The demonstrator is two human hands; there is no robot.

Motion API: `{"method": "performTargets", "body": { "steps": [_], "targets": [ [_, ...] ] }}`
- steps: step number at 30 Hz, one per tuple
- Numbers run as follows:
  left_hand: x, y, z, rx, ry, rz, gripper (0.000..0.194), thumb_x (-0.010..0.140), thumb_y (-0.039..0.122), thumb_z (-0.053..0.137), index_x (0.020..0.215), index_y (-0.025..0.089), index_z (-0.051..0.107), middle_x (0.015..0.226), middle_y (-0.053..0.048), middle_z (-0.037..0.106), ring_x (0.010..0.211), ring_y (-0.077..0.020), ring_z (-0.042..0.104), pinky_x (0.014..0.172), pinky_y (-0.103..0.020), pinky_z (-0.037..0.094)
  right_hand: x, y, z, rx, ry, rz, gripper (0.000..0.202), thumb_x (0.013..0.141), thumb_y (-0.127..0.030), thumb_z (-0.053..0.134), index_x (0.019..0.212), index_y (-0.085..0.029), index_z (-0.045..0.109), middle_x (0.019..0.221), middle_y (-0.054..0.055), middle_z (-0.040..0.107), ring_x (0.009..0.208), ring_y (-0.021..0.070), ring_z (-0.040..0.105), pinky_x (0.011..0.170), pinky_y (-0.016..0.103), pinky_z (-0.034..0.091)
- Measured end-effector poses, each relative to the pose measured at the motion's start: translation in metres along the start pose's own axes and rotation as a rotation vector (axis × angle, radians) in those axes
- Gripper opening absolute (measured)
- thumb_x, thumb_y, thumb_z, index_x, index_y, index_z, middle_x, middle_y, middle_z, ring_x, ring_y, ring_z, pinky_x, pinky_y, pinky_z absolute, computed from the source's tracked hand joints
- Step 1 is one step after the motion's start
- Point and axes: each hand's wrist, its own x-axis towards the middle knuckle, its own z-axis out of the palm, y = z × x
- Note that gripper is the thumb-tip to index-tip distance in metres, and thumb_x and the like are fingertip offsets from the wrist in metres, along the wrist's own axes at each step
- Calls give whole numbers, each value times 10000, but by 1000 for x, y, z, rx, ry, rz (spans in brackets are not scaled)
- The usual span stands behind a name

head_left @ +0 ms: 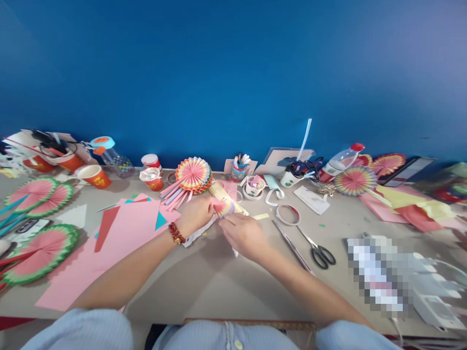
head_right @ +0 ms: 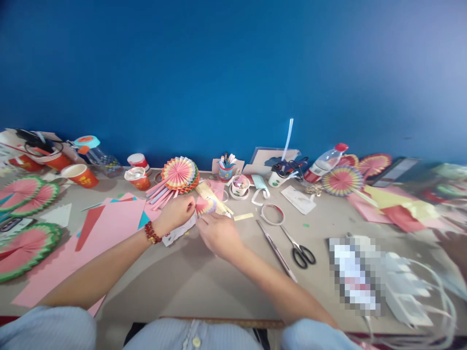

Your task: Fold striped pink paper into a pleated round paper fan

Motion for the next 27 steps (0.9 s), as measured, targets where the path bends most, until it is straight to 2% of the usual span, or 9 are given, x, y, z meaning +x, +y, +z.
{"method": "performTargets", "body": {
  "steps": [4,8,13,18,23,27],
  "targets": [
    [-5,10,-7,180,-30,30,208,888,146,428,843,158,631,831,-117,684,800,-237,645,688,-309,403,1,0,-3,-15,20,-21,141,914,-133,513,827,-185,610,797,36,653,724,159,556,615,279,317],
    [-12,14,-12,282,-87,122,239,875,120,412,851,136,650,808,-144,687,765,-274,650,650,-332,394,4,6,-10,97,76,18,171,938,-168,487,835,-186,622,776,31,649,707,155,555,620,271,330],
    [-23,14,-18,336,-147,228,219,888,147,436,857,142,653,804,-133,690,753,-274,659,631,-327,392,8,24,-18,304,137,153,126,899,-140,522,829,-181,618,771,18,650,690,133,564,612,242,336],
    [-32,16,-28,325,-193,311,253,942,198,415,831,170,640,797,-87,690,735,-228,657,610,-305,369,9,46,-14,480,152,241,94,862,-147,563,799,-189,619,705,-11,597,626,113,512,577,228,301],
    [-41,25,-36,96,-258,459,262,954,192,427,786,188,628,759,-26,682,717,-176,631,627,-273,361,15,61,2,798,135,246,112,873,-210,570,775,-179,614,687,-19,534,627,112,458,593,228,304],
    [-45,27,-42,-242,-245,446,222,947,203,461,867,192,667,795,-16,693,734,-152,621,666,-245,398,13,65,22,951,98,247,198,887,-316,579,751,-174,603,650,-26,508,601,111,437,561,218,328]
  ]
}}
